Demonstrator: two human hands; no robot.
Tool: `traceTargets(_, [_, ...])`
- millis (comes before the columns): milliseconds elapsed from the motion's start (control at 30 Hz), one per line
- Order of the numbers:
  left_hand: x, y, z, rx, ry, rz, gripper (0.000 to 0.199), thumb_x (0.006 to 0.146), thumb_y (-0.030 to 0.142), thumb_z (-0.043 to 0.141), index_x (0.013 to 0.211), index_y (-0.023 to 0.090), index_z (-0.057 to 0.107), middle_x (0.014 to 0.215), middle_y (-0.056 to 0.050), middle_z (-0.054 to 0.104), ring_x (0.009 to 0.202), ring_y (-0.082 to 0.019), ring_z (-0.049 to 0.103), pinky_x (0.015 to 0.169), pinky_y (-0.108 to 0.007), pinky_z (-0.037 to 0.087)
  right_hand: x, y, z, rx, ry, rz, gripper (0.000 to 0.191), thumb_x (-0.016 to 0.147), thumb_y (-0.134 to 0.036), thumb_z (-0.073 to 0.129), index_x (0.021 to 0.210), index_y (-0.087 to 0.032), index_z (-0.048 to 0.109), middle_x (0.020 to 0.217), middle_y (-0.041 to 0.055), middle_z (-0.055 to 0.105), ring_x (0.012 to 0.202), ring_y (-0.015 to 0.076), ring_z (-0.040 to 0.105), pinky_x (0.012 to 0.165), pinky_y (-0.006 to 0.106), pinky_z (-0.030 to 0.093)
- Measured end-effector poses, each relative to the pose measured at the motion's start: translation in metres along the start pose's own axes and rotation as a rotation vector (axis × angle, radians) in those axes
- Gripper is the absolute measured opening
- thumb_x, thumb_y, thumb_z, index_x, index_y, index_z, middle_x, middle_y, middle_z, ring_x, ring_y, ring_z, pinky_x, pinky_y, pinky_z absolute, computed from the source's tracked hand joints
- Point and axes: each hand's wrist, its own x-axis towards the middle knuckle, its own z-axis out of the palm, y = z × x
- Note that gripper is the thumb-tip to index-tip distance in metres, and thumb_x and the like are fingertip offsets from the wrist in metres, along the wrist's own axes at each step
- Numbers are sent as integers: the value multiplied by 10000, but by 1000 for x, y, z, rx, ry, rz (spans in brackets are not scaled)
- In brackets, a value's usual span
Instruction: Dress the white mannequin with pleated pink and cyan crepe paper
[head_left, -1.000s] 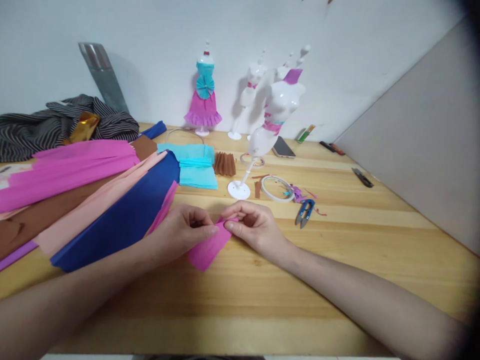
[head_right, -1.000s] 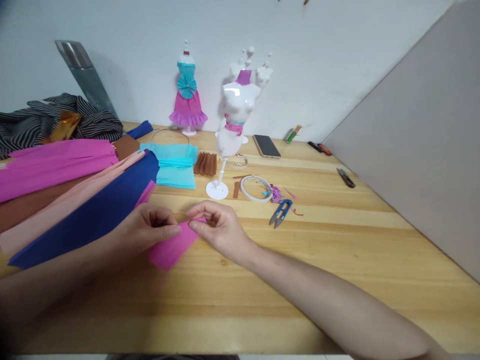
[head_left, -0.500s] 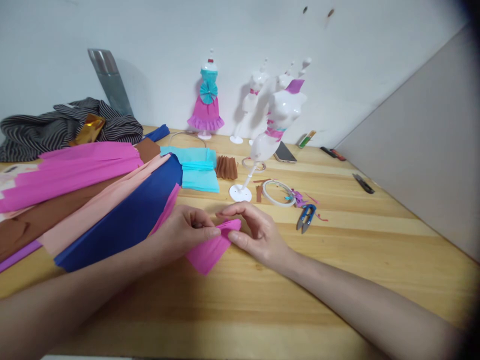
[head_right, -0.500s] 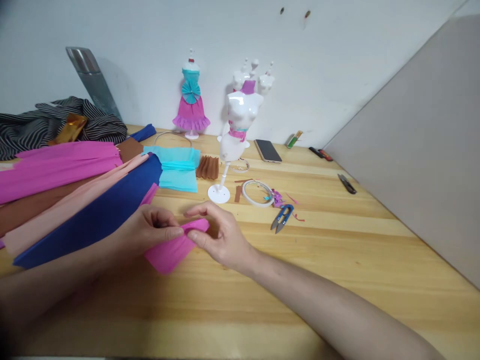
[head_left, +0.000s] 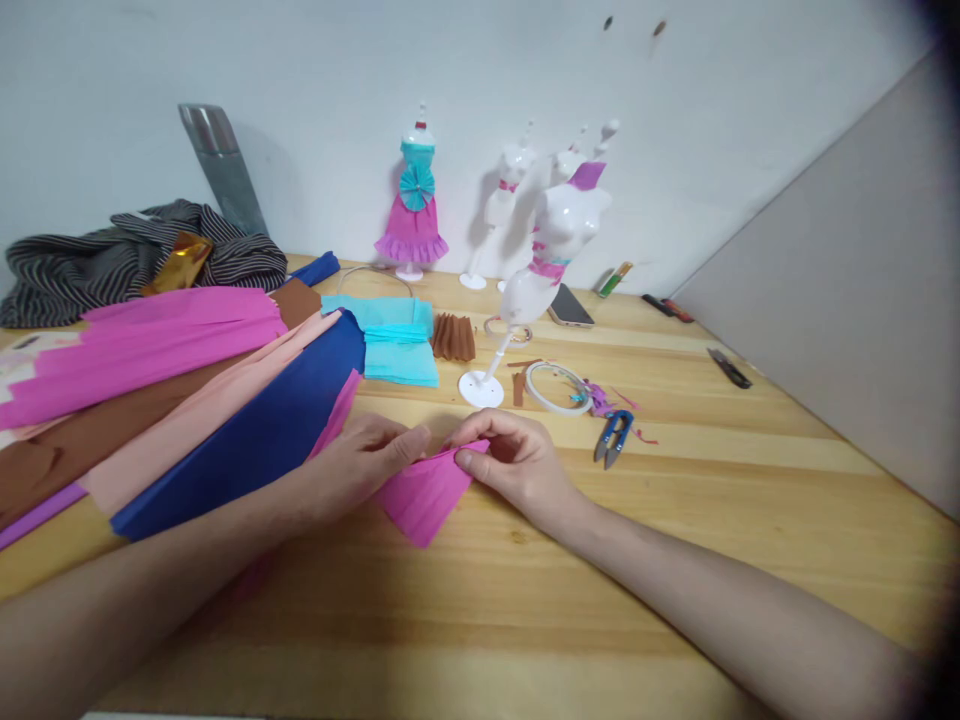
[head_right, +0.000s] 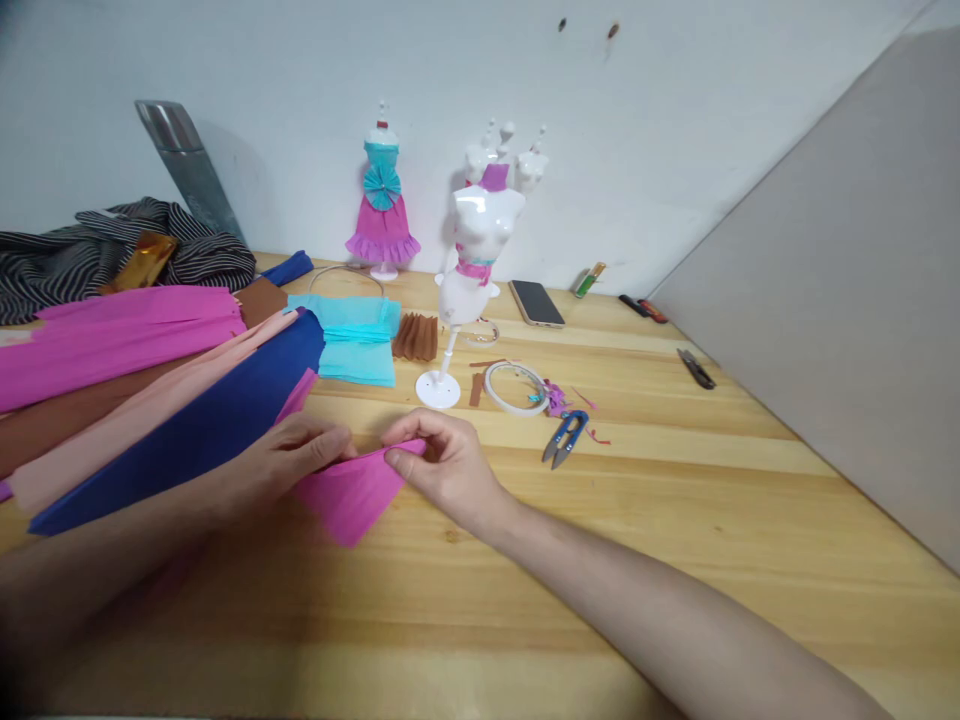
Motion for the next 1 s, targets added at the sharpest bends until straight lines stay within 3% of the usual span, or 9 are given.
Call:
traceTargets(167, [2,-8,5,-53,-52,-25,433,824,395,481,497,190,285,504,65,208,479,-74,204,469,-259,136,0,2,-1,14,-2,24,145,708,-293,733,769,-184,658,730,24,682,641,135,606,606,263,482])
traceTargets(367, [5,-12,6,-79,6,-62,374,789,402,532,522,167,419,501,69,301,483,-69,262,458,-224,170,0,1,-2,20,41,-2,155,697,-300,743,752,-183,658,701,17,669,610,124,586,574,248,474])
traceTargets(567, [11,-14,-5,-81,41,-71,351,743,400,593,526,157,461,483,72,339,465,-58,288,442,-210,179,2,0,-3,18,130,-17,124,682,-261,738,735,-185,655,652,-8,624,572,106,535,540,230,440])
traceTargets(700, [14,-17,-10,-199,6,-55,240,661,319,665,595,150,508,516,68,449,486,-59,383,452,-187,244,4,1,-5,60,205,-3,166,669,-292,748,744,-190,642,614,-25,584,545,102,498,512,225,418])
traceTargets(1000, [13,-11,-8,-377,146,-117,201,654,277,670,723,157,523,494,37,606,456,-88,547,456,-182,381,6,2,-6,87,230,21,166,663,-291,751,732,-190,640,609,-32,563,547,103,484,523,227,408])
